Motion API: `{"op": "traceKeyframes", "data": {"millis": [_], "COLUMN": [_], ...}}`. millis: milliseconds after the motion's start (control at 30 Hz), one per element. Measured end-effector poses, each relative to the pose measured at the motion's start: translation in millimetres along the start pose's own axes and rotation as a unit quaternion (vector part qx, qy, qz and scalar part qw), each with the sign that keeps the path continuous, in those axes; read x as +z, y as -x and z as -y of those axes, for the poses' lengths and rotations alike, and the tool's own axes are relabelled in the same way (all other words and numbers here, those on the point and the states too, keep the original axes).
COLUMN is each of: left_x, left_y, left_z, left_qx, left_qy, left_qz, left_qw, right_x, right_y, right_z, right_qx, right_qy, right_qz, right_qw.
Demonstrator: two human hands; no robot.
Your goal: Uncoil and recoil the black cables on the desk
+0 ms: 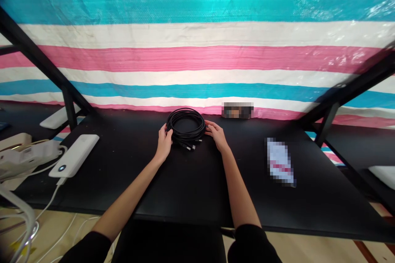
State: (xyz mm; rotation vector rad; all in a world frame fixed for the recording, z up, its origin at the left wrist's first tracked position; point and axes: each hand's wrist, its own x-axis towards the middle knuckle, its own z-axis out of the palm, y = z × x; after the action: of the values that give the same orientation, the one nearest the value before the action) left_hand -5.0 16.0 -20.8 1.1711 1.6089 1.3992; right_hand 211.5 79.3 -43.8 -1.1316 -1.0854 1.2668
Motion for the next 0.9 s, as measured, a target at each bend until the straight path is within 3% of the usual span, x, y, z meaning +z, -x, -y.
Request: {"op": "traceKeyframes", "data": {"millis": [167, 267, 333, 433, 700, 900], "left_x": [-5.2, -6.3, -5.1, -2.8, -13.4, -20.6], "left_y": [10, 14, 15, 15, 7, -5], "left_z": [-15, -19, -17, -11, -7, -10], "left_qx": [0.172, 0.267, 0.296, 0.307, 0.277, 0.243], "left_qy": [-0.124, -0.199, -0.223, -0.227, -0.344, -0.4], "left_qz": [0.006, 0.076, 0.135, 0.174, 0.147, 0.157], "left_qw": [0.977, 0.94, 0.919, 0.908, 0.885, 0.87], "right_x": [2, 5, 6, 8, 21, 15], "right_y": [-4, -3, -1, 4, 14, 11], "right_z": [-6, -6, -2, 4, 4, 0], "right_qx": [0.008, 0.0, -0.01, -0.019, -0.086, -0.102], "right_qy": [0.01, 0.029, 0.045, 0.074, 0.177, 0.205], "right_qz": [-0.014, -0.022, -0.017, -0.001, 0.023, 0.054], "right_qw": [1.0, 0.999, 0.999, 0.997, 0.98, 0.972]}}
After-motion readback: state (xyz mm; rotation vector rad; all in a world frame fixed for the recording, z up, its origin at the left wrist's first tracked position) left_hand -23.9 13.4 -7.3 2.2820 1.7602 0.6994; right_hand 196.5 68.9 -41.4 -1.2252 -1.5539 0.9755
